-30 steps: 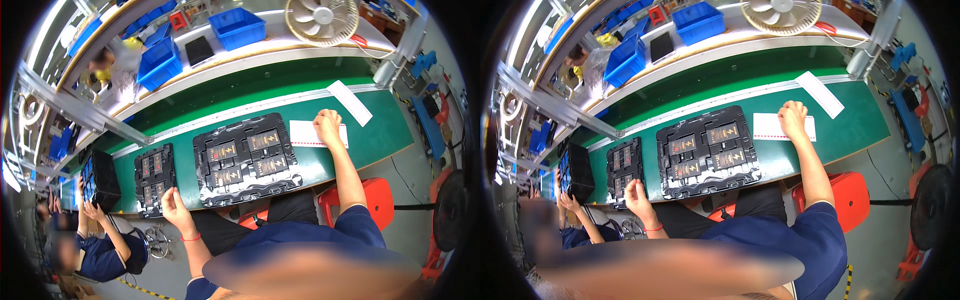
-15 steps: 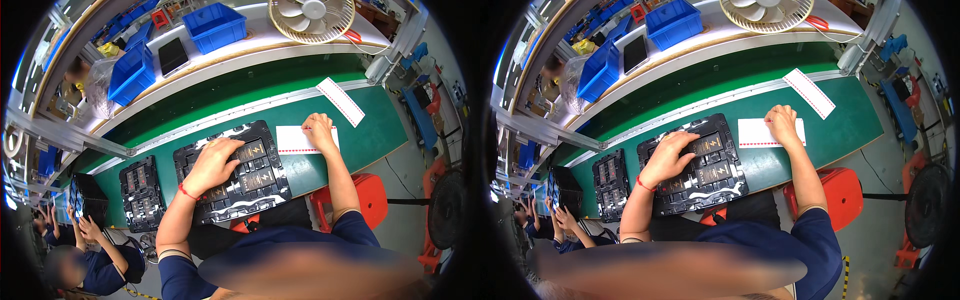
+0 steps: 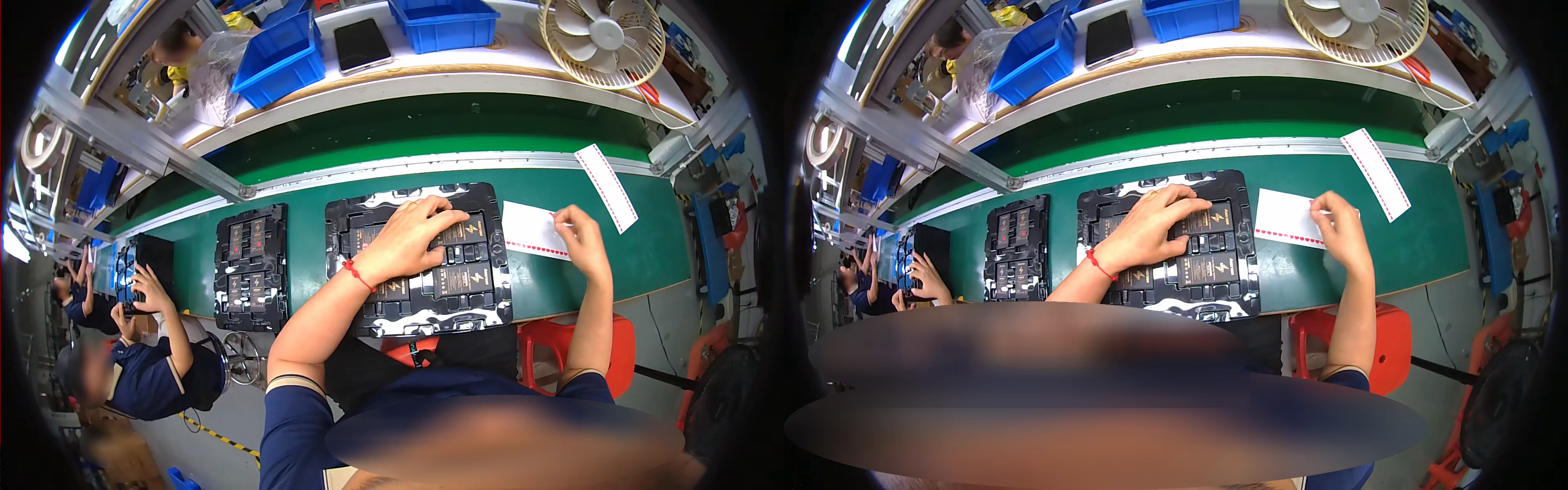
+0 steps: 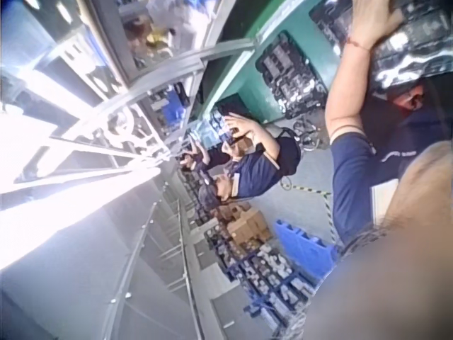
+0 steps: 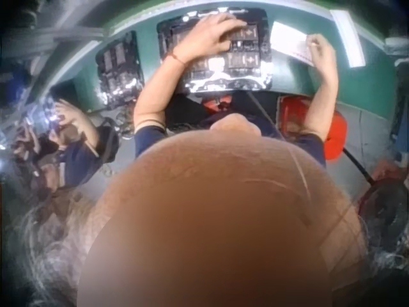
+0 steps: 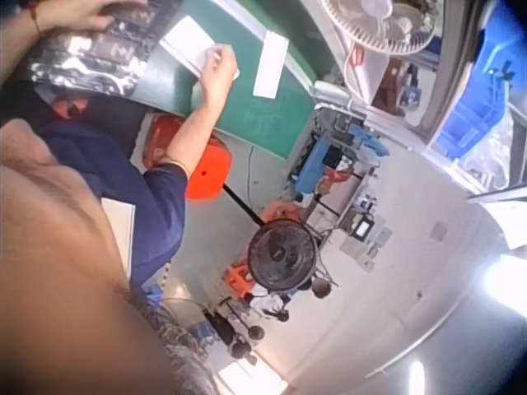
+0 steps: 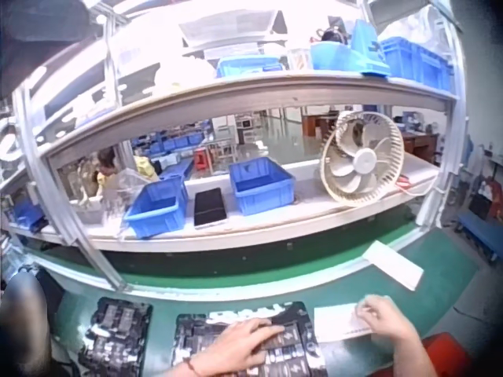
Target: Assembling small electronic components into trays on a production line.
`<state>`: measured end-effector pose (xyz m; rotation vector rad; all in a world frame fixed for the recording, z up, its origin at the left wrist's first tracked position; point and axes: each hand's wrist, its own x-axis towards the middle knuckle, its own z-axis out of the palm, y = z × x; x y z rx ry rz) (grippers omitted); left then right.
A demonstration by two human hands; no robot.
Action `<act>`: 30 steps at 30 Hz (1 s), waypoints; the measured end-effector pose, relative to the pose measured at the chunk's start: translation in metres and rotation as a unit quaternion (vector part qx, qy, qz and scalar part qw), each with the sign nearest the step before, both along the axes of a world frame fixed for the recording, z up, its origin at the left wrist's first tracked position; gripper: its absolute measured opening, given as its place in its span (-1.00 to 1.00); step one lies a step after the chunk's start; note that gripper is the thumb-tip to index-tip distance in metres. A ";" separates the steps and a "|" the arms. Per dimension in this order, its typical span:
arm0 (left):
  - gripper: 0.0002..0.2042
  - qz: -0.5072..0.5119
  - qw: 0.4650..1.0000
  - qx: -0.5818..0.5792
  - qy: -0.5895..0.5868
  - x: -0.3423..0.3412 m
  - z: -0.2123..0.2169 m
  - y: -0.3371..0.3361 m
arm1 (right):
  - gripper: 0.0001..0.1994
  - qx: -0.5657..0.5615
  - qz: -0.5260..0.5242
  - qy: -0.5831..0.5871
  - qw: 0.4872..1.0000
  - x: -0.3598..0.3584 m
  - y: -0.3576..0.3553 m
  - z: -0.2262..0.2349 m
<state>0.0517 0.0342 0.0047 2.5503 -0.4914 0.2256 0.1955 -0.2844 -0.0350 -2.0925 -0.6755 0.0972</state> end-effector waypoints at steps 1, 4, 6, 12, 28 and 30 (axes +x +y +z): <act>-0.43 0.003 1.000 -0.002 -0.002 -0.001 -0.001 0.001 | -0.96 -0.002 0.003 -0.002 1.000 -0.002 0.004 0.012; -0.54 0.037 0.995 -0.089 -0.025 0.001 -0.003 0.005 | -0.95 0.088 0.076 -0.003 0.993 -0.008 0.030 0.048; -0.68 0.060 0.982 -0.164 -0.064 0.002 -0.008 0.006 | -0.96 0.096 0.118 -0.004 0.988 -0.010 0.052 0.065; -0.88 0.098 0.974 -0.165 -0.117 0.000 -0.016 0.011 | -0.95 0.131 0.184 0.123 0.966 -0.014 0.119 0.085; -0.92 0.112 0.960 -0.192 -0.172 0.001 -0.023 0.009 | -0.65 0.038 0.260 0.217 0.940 -0.014 0.169 0.057; -0.91 0.116 0.961 -0.187 -0.170 0.001 -0.022 0.008 | -0.62 0.030 0.254 0.218 0.942 -0.015 0.169 0.058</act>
